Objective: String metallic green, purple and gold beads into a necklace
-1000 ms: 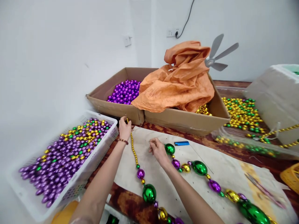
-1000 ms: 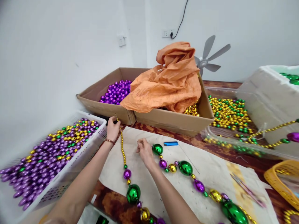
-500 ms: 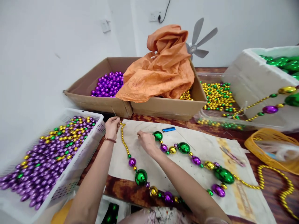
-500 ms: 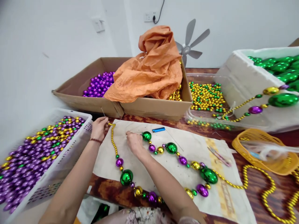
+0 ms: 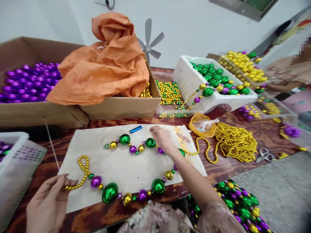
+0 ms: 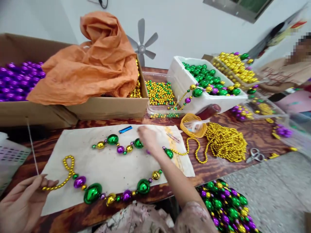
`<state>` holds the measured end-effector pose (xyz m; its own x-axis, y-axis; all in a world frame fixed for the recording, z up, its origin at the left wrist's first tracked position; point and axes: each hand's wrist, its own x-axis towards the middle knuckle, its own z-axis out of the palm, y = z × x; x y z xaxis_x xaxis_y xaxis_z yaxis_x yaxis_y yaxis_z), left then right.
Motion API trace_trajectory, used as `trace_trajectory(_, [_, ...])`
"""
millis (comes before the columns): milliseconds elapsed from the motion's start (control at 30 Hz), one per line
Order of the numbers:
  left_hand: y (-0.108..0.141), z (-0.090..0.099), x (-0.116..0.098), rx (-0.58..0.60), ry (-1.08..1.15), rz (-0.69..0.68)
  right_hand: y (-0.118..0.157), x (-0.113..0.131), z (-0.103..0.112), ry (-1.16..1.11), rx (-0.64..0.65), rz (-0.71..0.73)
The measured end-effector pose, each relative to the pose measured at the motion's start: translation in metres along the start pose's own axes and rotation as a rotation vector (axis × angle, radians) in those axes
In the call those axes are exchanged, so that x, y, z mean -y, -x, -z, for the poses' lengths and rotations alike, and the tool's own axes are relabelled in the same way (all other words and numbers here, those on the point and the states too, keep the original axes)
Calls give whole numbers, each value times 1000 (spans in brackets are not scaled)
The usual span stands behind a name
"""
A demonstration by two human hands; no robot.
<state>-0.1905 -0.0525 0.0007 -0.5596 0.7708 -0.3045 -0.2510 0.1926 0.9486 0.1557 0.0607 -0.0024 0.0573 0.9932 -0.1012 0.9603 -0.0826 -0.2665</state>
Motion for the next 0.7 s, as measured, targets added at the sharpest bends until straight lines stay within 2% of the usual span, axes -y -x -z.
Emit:
trace_trajectory(67, [0, -1, 9, -7, -10, -31, 2, -58, 19, 56, -25, -133])
trace_trajectory(133, [-2, -1, 18, 8, 5, -48, 9, -102, 28, 81, -32, -203])
trace_trajectory(200, [-4, 2, 26, 39, 24, -39, 16, -131, 24, 74, -20, -213])
trace_trajectory(267, [-5, 6, 32, 48, 17, -31, 20, -149, 13, 56, -15, -213])
trace_trajectory(400, [-4, 14, 36, 71, -9, -50, 15, -179, -14, 44, -69, -242])
trace_trajectory(533, [-2, 20, 38, 74, 19, -34, 14, -201, -18, 108, -109, -319])
trace_trajectory(600, [-3, 20, 40, 79, 20, -7, 16, -201, -11, 120, -170, -352])
trace_trajectory(700, [-4, 18, 46, 92, -1, 2, 14, -176, 5, 97, -293, -238])
